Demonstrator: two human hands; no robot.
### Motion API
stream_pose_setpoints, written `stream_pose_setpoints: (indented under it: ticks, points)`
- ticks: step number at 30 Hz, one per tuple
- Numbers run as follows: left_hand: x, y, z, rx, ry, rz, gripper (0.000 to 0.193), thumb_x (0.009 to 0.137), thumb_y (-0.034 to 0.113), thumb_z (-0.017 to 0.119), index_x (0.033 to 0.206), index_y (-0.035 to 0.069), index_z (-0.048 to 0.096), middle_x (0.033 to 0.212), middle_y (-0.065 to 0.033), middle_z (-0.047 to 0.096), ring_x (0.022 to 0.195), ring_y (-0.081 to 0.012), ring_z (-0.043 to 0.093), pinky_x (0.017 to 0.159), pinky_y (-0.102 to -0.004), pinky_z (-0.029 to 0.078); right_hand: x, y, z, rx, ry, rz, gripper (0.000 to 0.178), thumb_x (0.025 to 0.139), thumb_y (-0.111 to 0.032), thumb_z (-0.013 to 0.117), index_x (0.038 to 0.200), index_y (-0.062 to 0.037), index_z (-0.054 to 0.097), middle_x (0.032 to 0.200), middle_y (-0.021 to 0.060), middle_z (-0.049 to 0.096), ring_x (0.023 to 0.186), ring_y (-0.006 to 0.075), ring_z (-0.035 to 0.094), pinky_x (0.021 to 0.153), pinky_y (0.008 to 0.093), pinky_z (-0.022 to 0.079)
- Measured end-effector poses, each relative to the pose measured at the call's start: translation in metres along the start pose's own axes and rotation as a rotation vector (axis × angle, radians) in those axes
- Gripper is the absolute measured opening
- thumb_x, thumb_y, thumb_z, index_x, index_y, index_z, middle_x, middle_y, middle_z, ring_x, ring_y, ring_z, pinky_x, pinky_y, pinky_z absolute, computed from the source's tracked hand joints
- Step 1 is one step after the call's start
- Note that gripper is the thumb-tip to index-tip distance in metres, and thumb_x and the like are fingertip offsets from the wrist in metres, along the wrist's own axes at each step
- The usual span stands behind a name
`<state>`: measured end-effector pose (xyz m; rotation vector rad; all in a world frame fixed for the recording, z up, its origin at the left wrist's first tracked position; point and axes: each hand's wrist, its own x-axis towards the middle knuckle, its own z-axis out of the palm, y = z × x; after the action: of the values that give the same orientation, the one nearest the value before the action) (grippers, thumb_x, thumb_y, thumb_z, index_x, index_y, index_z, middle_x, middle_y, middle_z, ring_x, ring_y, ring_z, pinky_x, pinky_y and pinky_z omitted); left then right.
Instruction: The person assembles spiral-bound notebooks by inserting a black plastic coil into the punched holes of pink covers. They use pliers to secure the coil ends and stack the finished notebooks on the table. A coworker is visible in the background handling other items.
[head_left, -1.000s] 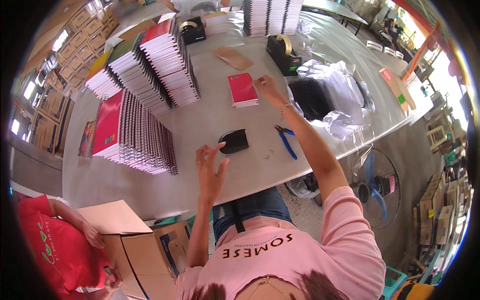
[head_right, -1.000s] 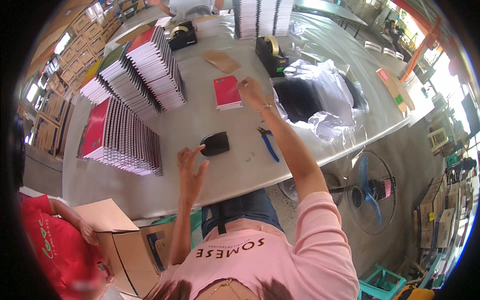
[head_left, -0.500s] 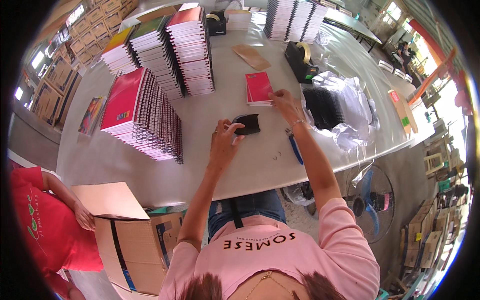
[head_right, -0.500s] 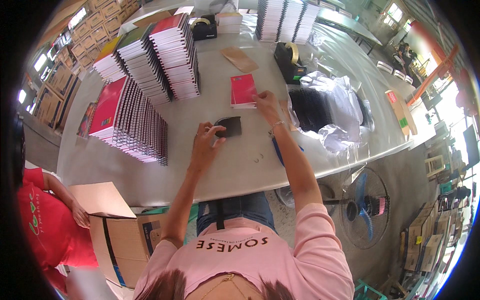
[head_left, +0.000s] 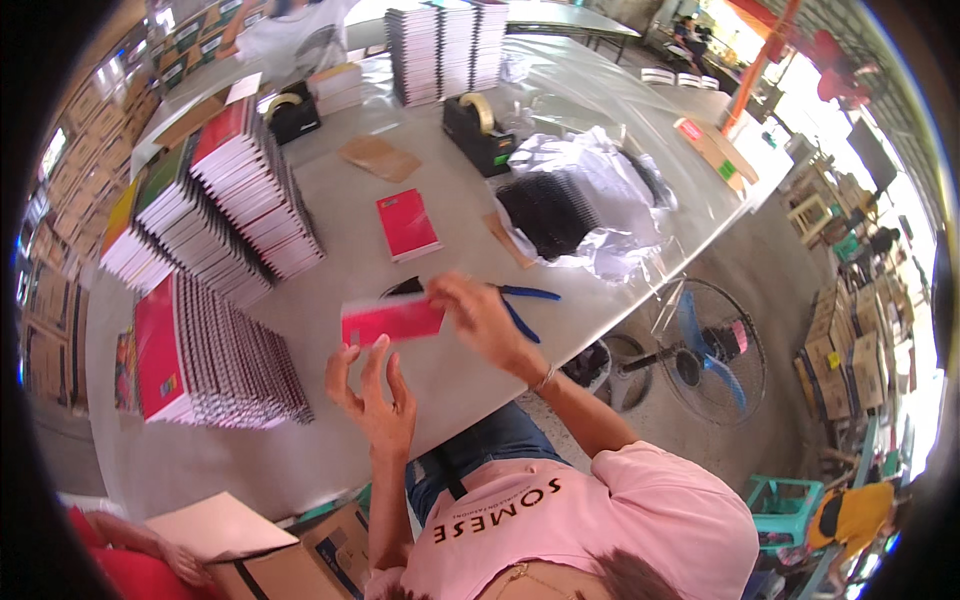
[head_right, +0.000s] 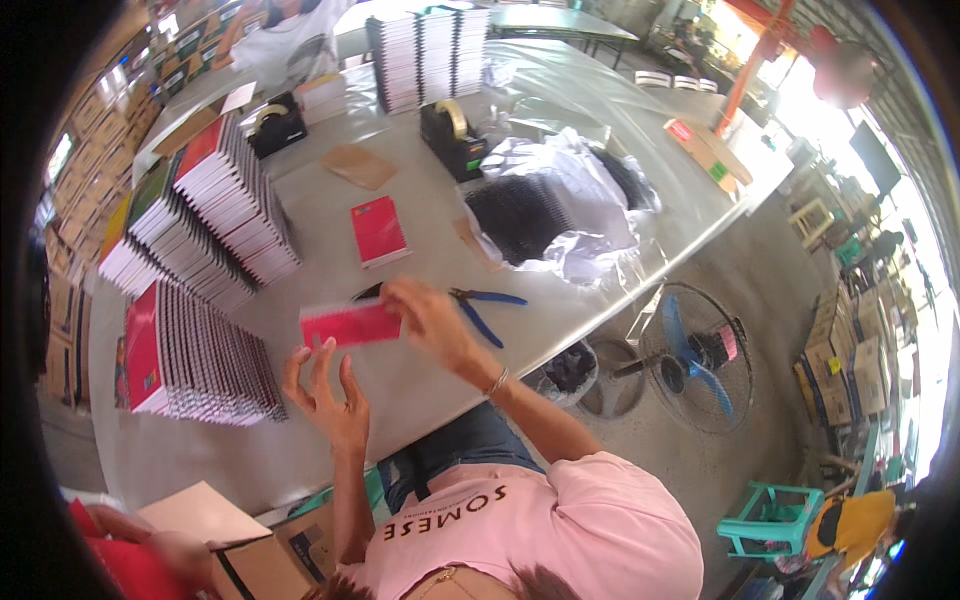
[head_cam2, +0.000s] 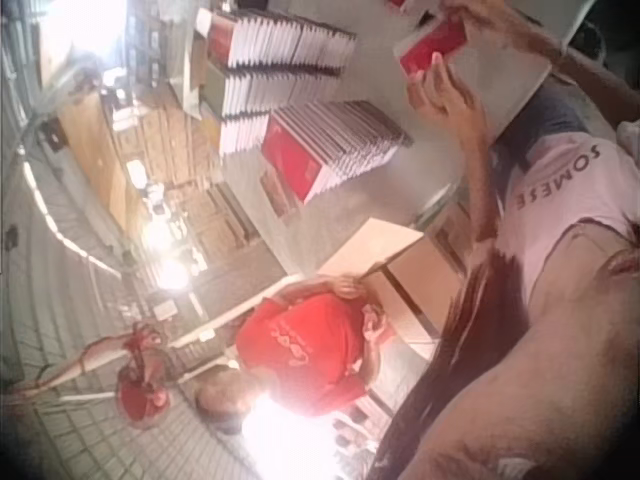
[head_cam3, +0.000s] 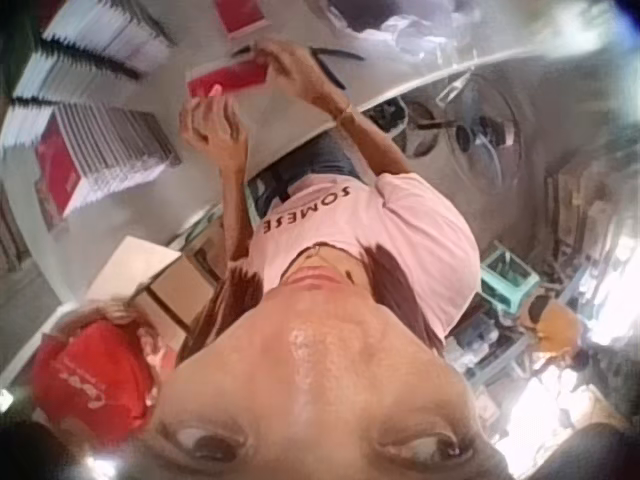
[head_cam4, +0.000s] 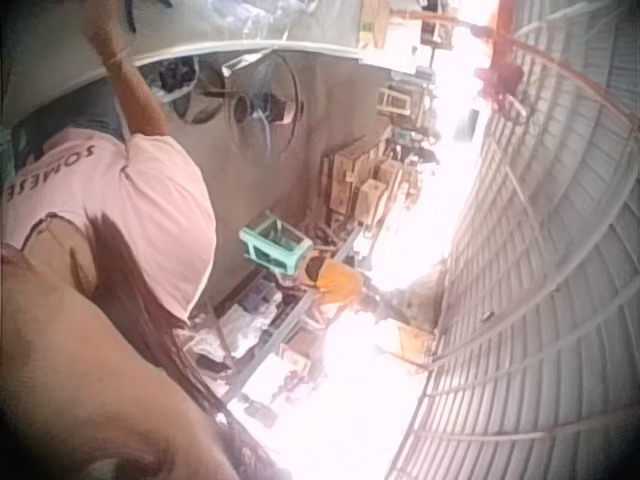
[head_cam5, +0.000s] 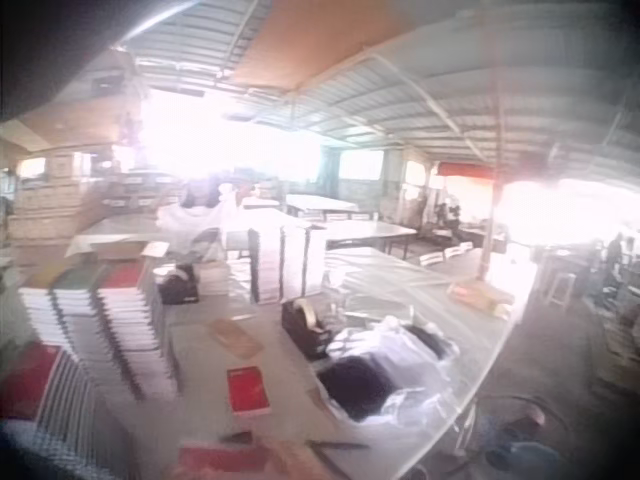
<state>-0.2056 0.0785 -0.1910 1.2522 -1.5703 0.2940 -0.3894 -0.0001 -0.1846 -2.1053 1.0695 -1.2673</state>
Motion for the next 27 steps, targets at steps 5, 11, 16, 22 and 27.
stream_pose_setpoints:
  ticks: [5,11,16,22,27]
  points:
    - [-0.014,0.002,0.01,0.132,-0.381,-0.038,0.042,0.089,0.012,0.067,0.13,0.019,0.059,0.127,-0.006,0.05,0.125,-0.026,0.047,0.114,-0.0542,0.024,-0.039,-0.009,0.024,-0.115,-0.081,-0.001,0.03,0.087,0.001,0.057,0.116,-0.0042,0.056,0.108,0.015,0.066,0.102,0.0371,0.06,0.091,0.0449,0.049]
    - [-0.02,0.007,0.013,0.247,-0.491,-0.067,0.03,0.092,0.01,0.06,0.12,0.019,0.058,0.124,-0.0012,0.053,0.127,-0.0201,0.048,0.115,-0.0672,0.006,-0.051,-0.009,0.024,-0.1,-0.048,-0.03,0.027,0.088,0.002,0.059,0.115,-0.0032,0.058,0.105,0.0126,0.067,0.099,0.0353,0.062,0.09,0.0424,0.049]
    - [-0.013,0.022,-0.002,0.238,-0.46,-0.088,0.03,0.085,0.005,0.062,0.113,0.017,0.058,0.119,0.0017,0.055,0.126,-0.022,0.048,0.114,-0.0694,0.004,-0.055,-0.026,0.019,-0.09,-0.031,-0.054,0.028,0.087,0.002,0.06,0.114,-0.0038,0.059,0.106,0.0104,0.067,0.101,0.0329,0.062,0.093,0.0437,0.047]
    - [-0.015,0.017,0.003,0.291,-0.549,-0.149,0.022,0.092,0.007,0.054,0.112,0.015,0.059,0.116,-0.0006,0.058,0.123,-0.0244,0.049,0.114,-0.0686,0.006,-0.05,-0.016,0.027,0.013,-0.137,-0.006,0.026,0.087,-0.002,0.063,0.113,-0.0045,0.06,0.109,0.0104,0.067,0.103,0.0317,0.062,0.094,0.0413,0.046]
    - [-0.018,0.012,0.003,0.223,-0.518,-0.15,0.022,0.093,0.009,0.055,0.113,0.016,0.059,0.111,-0.001,0.059,0.121,-0.0247,0.049,0.114,-0.0684,0.006,-0.017,0.022,-0.03,-0.103,0.11,0.161,0.021,0.088,-0.014,0.067,0.109,-0.0136,0.065,0.117,0.0097,0.063,0.111,0.0325,0.057,0.096,0.0485,0.039]
